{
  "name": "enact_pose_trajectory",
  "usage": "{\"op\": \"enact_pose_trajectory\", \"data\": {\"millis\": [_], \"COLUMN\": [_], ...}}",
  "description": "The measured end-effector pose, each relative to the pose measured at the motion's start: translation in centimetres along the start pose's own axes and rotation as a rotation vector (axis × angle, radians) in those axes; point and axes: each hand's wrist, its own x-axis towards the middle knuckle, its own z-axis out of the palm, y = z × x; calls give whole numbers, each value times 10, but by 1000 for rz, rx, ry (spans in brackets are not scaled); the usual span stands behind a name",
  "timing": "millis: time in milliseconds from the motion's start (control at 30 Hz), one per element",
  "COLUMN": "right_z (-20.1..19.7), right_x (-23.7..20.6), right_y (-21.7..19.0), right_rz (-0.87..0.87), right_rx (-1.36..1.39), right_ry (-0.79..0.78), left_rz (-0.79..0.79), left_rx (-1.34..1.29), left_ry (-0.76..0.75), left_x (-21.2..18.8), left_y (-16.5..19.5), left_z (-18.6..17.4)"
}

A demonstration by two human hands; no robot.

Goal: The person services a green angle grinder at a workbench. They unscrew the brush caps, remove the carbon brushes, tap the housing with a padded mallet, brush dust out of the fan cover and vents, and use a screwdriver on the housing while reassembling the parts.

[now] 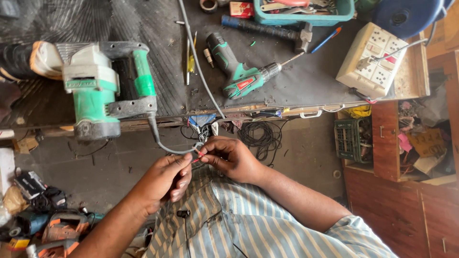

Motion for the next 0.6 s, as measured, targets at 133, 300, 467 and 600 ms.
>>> {"op": "enact_pose_trajectory", "data": {"millis": [133,300,467,600], "right_z": [0,0,-1,-3], "right_x": [-2,-2,-4,-6], "right_y": [7,15,13,10], "right_rz": [20,162,67,-47], "right_rx": [125,310,166,-18], "right_ry": [4,-23,10,21], "left_rz": [327,1008,282,-70], "left_rx": [263,898,173,-92], "left_ry": [125,368,113,-5], "left_x": [-2,1,6,5], "left_y": [13,19,2,0], "left_z": [-6,-9,5,7]}}
